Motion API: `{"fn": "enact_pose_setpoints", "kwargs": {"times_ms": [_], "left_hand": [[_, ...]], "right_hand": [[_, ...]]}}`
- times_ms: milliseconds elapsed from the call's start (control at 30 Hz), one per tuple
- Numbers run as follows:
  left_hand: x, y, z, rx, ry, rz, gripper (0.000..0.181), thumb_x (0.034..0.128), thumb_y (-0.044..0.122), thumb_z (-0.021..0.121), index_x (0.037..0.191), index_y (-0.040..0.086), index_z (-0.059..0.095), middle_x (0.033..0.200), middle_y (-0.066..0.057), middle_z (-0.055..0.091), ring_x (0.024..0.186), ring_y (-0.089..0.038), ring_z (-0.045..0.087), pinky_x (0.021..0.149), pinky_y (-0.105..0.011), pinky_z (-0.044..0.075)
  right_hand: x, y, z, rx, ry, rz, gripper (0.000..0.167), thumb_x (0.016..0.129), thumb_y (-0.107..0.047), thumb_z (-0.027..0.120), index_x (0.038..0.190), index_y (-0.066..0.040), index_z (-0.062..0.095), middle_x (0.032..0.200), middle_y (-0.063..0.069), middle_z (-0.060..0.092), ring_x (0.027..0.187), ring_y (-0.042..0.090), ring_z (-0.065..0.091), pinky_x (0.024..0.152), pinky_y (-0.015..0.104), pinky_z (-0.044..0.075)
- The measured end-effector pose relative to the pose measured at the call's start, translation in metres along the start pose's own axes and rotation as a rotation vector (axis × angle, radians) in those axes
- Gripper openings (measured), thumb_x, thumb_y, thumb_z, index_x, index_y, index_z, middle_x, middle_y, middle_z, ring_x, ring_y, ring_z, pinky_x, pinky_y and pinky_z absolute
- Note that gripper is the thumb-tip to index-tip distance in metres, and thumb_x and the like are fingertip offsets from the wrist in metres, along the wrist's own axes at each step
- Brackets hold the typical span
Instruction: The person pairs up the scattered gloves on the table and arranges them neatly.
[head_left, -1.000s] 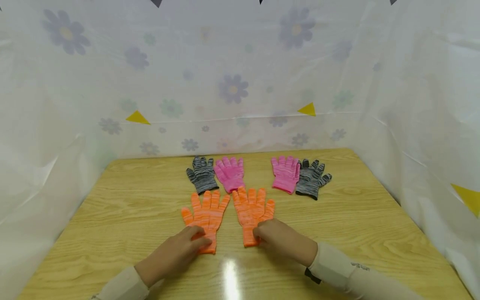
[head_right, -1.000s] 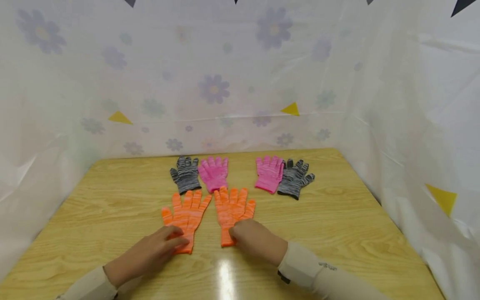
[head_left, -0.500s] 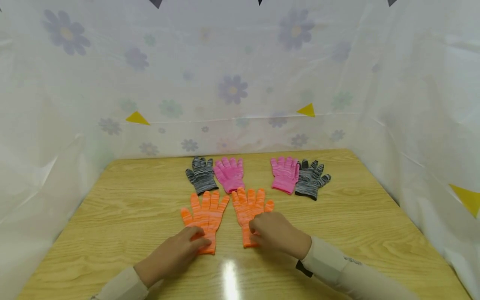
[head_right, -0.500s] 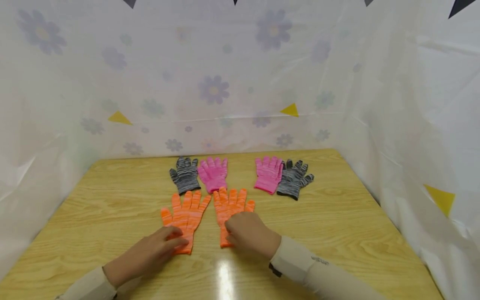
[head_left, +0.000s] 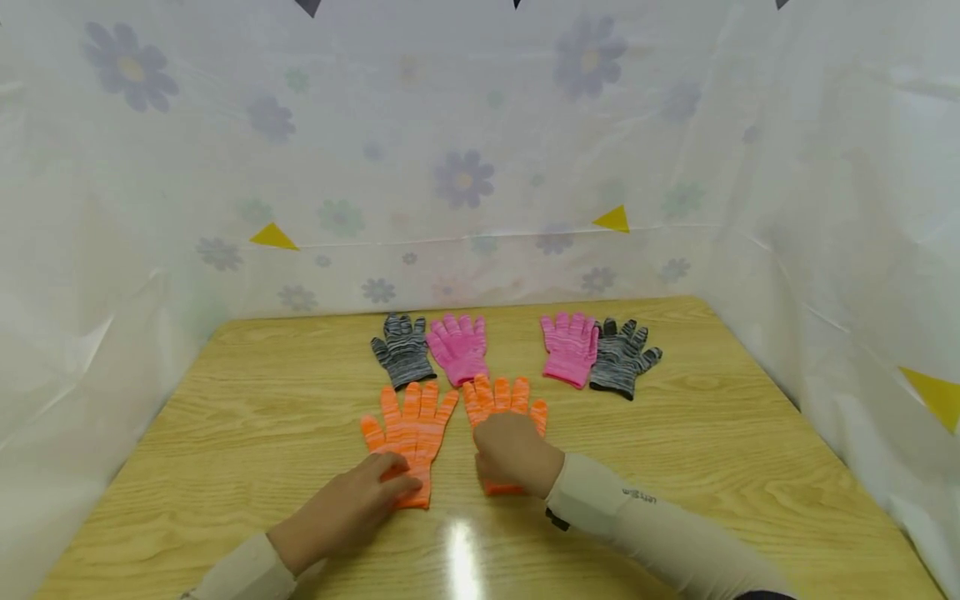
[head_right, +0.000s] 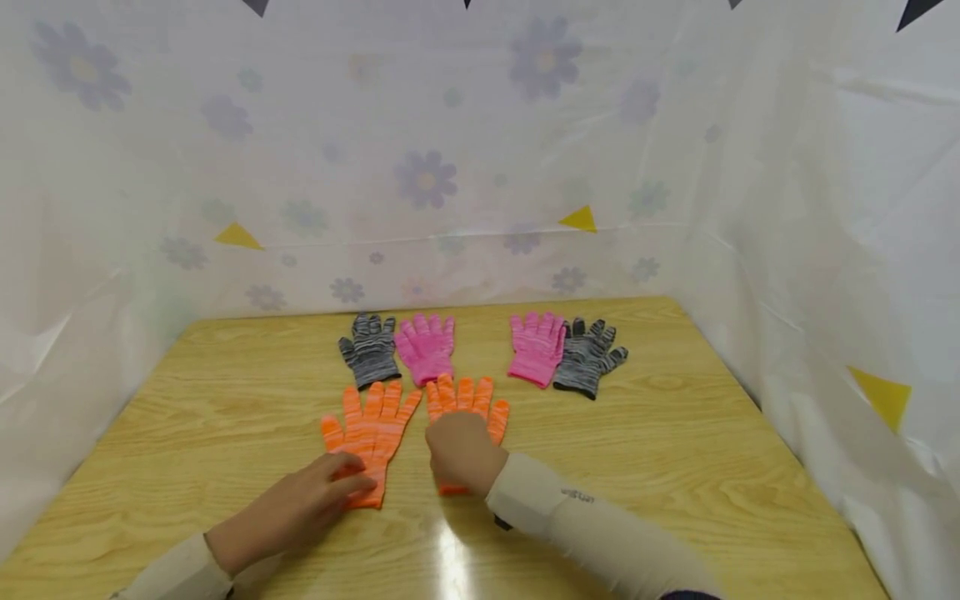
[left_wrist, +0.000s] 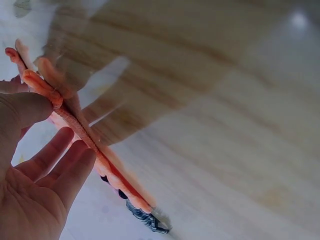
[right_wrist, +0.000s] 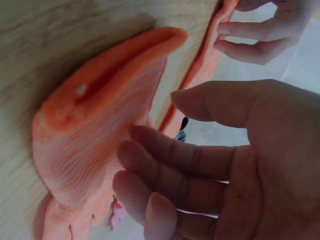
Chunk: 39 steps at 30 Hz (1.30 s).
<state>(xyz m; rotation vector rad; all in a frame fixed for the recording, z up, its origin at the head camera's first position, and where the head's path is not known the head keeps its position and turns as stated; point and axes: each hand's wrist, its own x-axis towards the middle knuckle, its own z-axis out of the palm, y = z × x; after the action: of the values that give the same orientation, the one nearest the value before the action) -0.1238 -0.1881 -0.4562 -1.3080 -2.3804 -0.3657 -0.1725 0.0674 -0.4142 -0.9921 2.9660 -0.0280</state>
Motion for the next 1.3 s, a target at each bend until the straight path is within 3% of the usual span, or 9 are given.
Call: {"fn": "enact_pose_setpoints", "kwargs": {"times_ms": [133,400,700,1000,1167,1300], "left_hand": [[0.000,0.000,0.000,0.002,-0.002,-0.001,0.040,0.0761,0.005,0.076,0.113,0.018,0.066,0.102,-0.006,0.060,0.089,-0.018,0.059,0.071,-0.030,0.055],[0.000,0.001,-0.001,-0.003,-0.014,-0.026,0.038,0.0774,0.005,0.075,0.112,0.019,0.066,0.102,-0.006,0.060,0.089,-0.018,0.059,0.070,-0.029,0.055],[0.001,0.001,0.000,0.020,-0.054,-0.036,0.033,0.0803,0.007,0.074,0.111,0.019,0.067,0.103,-0.005,0.060,0.091,-0.017,0.058,0.071,-0.028,0.055],[0.004,0.002,-0.003,0.025,-0.087,-0.056,0.028,0.0835,0.008,0.072,0.108,0.020,0.067,0.104,-0.006,0.059,0.092,-0.018,0.058,0.069,-0.027,0.055],[0.003,0.002,-0.003,0.017,-0.110,-0.071,0.030,0.0838,0.007,0.071,0.110,0.021,0.067,0.104,-0.006,0.058,0.091,-0.018,0.057,0.067,-0.026,0.055],[0.002,0.002,-0.002,0.015,-0.103,-0.067,0.032,0.0825,0.006,0.072,0.110,0.021,0.066,0.104,-0.006,0.059,0.090,-0.018,0.058,0.064,-0.025,0.054]], "right_hand": [[0.004,-0.006,0.001,-0.037,-0.067,0.031,0.041,0.082,-0.010,0.063,0.053,-0.017,0.035,0.054,-0.005,0.026,0.050,0.009,0.024,0.038,0.022,0.026],[0.009,-0.006,0.009,-0.011,-0.095,0.064,0.035,0.082,-0.011,0.063,0.054,-0.015,0.043,0.055,-0.005,0.034,0.050,0.009,0.029,0.037,0.023,0.035],[0.011,0.001,0.009,0.056,-0.103,0.051,0.035,0.077,-0.007,0.062,0.054,-0.016,0.038,0.053,-0.006,0.029,0.050,0.009,0.027,0.040,0.022,0.033],[0.008,0.015,-0.001,0.347,-0.121,0.086,0.039,0.077,-0.005,0.061,0.055,-0.017,0.032,0.055,-0.007,0.015,0.052,0.009,0.013,0.047,0.024,0.013],[0.006,0.024,-0.008,0.478,-0.065,0.052,0.043,0.078,-0.007,0.060,0.050,-0.018,0.028,0.051,-0.008,0.012,0.049,0.008,0.009,0.045,0.023,0.012],[0.002,0.030,-0.016,0.550,-0.039,0.019,0.042,0.082,-0.012,0.060,0.049,-0.019,0.035,0.047,-0.009,0.018,0.045,0.007,0.012,0.045,0.023,0.017]]}}
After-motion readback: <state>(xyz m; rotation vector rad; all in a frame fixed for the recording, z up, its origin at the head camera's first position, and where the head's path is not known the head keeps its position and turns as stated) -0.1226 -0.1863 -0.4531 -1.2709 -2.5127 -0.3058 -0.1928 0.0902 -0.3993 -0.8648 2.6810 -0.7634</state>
